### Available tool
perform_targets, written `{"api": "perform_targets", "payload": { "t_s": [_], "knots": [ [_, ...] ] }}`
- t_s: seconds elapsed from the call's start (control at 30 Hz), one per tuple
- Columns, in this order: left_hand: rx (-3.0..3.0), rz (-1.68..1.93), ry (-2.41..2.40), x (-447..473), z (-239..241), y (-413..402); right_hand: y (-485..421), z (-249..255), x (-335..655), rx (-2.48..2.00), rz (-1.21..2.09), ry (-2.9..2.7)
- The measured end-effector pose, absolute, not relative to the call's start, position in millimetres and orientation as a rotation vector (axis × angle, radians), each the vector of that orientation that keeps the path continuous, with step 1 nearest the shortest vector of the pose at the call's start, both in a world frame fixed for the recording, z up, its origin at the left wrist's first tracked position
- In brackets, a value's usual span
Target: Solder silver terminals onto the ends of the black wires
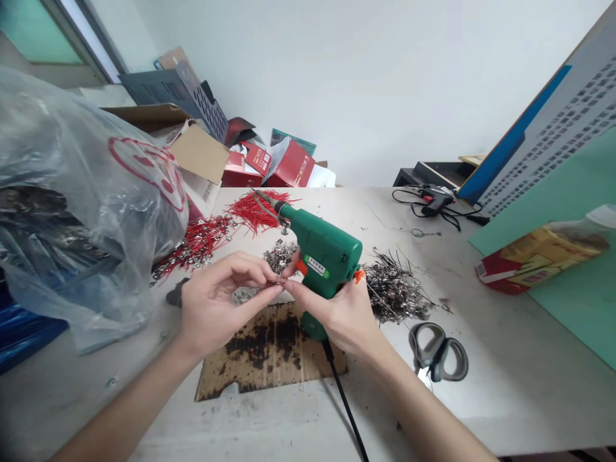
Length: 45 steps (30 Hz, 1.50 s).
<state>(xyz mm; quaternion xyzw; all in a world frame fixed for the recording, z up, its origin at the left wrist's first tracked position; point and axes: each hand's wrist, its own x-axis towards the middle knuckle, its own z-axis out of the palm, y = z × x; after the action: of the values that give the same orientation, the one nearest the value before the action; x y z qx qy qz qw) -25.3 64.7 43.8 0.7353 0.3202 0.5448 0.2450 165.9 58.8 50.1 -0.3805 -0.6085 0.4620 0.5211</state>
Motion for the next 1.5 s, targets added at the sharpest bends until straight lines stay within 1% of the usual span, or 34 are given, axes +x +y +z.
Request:
{"api": "perform_targets", "payload": {
  "t_s": [0.13, 0.57, 0.93, 1.1, 1.3, 1.5],
  "knots": [
    [2.111, 1.525, 0.867, -24.3, 45.3, 63.6, 60.1, 49.4, 166.5, -0.932, 1.055, -1.501],
    [2.269, 1.552, 0.796, -29.3, 43.3, 64.7, 60.3, 47.1, 169.3, -0.976, 1.112, -1.531],
    [2.342, 1.589, 0.77, -26.9, 48.1, 61.6, 58.3, 42.1, 167.5, -0.993, 1.008, -1.529],
    [2.352, 1.599, 0.793, -25.4, 48.2, 61.1, 56.5, 42.1, 164.5, -0.98, 1.014, -1.484],
    [2.265, 1.588, 0.831, -24.1, 44.3, 59.6, 57.0, 44.9, 166.2, -1.013, 0.98, -1.523],
    [2.068, 1.562, 0.898, -19.5, 41.8, 57.4, 57.3, 46.8, 166.0, -0.965, 1.027, -1.48]
  ]
}}
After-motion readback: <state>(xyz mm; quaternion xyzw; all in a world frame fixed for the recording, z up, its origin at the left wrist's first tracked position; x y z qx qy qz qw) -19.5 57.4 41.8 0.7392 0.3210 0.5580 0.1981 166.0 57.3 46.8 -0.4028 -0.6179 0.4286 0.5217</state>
